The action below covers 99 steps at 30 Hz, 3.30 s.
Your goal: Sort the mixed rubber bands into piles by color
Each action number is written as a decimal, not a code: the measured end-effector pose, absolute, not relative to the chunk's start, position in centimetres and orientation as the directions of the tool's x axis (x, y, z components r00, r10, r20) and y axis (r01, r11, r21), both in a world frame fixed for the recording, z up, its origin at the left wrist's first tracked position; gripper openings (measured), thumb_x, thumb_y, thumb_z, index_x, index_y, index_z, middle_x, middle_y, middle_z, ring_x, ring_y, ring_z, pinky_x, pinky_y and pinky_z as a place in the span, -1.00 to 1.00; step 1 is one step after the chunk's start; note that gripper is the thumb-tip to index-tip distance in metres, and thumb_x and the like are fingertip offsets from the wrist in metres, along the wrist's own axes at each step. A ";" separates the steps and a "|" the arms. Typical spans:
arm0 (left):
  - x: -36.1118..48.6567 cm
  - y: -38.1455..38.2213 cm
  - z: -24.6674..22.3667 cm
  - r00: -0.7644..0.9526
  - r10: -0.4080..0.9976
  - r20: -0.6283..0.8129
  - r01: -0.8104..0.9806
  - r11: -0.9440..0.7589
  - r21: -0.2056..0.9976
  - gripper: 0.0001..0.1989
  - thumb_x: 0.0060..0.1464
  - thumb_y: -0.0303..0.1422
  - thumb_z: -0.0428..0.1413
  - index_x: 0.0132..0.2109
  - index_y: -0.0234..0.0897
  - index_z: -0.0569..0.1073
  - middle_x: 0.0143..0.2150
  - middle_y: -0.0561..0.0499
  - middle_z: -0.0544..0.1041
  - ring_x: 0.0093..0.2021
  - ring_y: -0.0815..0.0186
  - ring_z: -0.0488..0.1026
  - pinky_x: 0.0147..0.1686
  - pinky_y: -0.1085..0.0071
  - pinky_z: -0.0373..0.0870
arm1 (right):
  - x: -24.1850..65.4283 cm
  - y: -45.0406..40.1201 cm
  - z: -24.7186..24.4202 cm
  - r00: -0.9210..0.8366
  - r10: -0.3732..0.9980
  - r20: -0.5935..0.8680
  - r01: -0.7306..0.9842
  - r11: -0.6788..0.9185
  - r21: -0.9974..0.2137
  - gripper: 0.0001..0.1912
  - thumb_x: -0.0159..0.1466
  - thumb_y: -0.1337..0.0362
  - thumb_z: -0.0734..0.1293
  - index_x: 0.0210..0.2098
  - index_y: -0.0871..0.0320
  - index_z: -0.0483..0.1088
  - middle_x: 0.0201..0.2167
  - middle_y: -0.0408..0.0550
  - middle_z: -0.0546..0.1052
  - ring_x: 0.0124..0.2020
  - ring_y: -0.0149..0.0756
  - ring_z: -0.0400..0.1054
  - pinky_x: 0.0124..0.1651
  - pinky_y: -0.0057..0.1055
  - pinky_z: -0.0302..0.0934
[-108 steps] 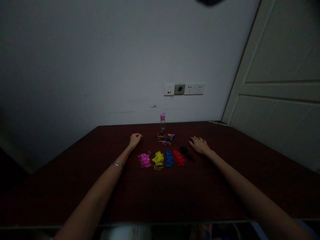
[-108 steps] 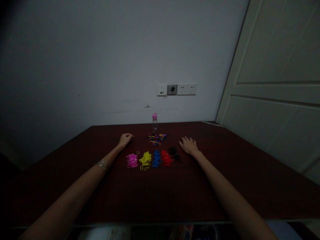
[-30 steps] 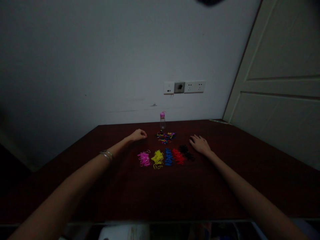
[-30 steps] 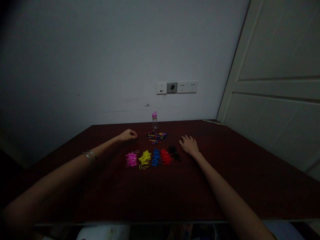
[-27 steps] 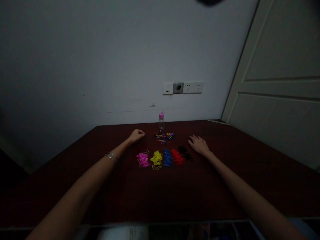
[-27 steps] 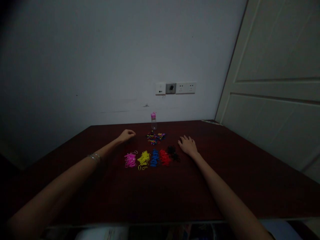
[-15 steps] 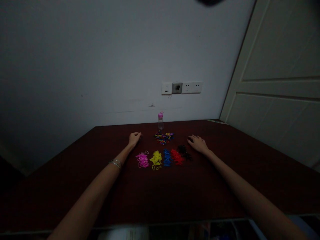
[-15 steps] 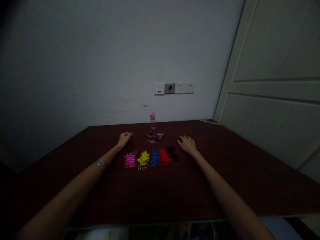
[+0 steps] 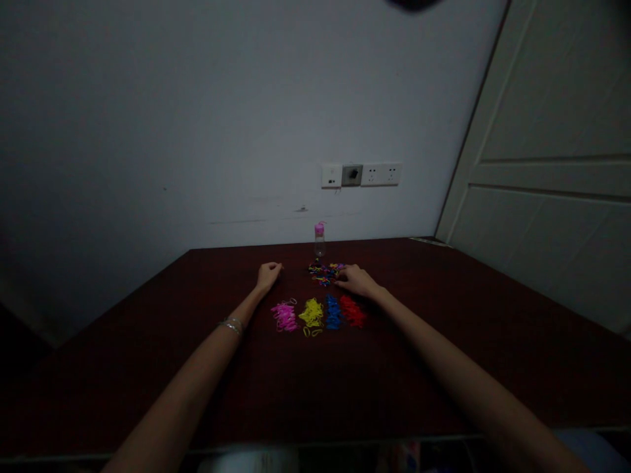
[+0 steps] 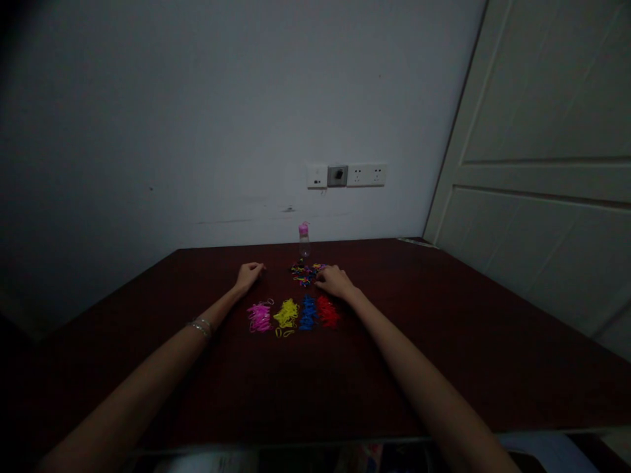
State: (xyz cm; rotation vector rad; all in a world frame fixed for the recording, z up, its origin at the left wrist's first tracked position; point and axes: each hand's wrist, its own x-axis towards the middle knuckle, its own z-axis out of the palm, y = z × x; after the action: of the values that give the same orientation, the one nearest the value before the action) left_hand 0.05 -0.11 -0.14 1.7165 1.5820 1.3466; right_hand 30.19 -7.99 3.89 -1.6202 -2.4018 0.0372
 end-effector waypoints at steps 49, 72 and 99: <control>0.7 -1.3 0.9 -0.131 0.932 0.337 0.536 -0.219 0.815 -0.74 -0.09 -0.28 0.01 -0.46 -0.36 0.52 -0.62 0.04 0.43 -0.54 0.35 0.35 -0.48 0.48 0.20 | 29.9 -7.8 4.8 -0.446 0.859 0.252 0.888 0.459 0.006 -0.77 0.27 0.32 0.18 -0.23 0.19 0.47 -0.04 0.06 0.42 0.01 -0.21 0.20 0.02 -0.36 0.10; 0.6 -1.0 0.7 -0.117 0.938 0.325 0.541 -0.214 0.813 -0.77 -0.11 -0.30 0.02 -0.50 -0.32 0.51 -0.62 0.04 0.44 -0.51 0.33 0.37 -0.46 0.48 0.22 | 31.9 -13.4 5.9 -0.537 0.835 0.121 0.731 0.532 -0.426 -0.83 0.08 0.45 0.26 -0.49 0.21 0.51 -0.20 0.00 0.51 -0.15 -0.28 0.38 -0.03 -0.44 0.18; 2.2 -2.6 1.4 0.173 0.918 0.357 0.774 -0.351 0.528 -0.85 -0.12 -0.32 0.10 -0.39 -0.23 0.56 -0.37 -0.04 0.55 -0.36 0.27 0.43 -0.35 0.47 0.25 | 40.1 -8.9 -0.8 -0.176 0.946 0.273 0.965 0.221 -0.142 -0.57 0.33 0.25 0.09 0.12 0.21 0.31 0.18 0.13 0.27 0.22 -0.09 0.11 0.22 -0.16 -0.01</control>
State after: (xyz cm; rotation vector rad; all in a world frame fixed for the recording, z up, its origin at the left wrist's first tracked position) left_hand 2.21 -2.63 1.37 2.2220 1.6381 0.9365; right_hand 40.13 -8.86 -0.77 -1.7885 -2.1982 -0.0908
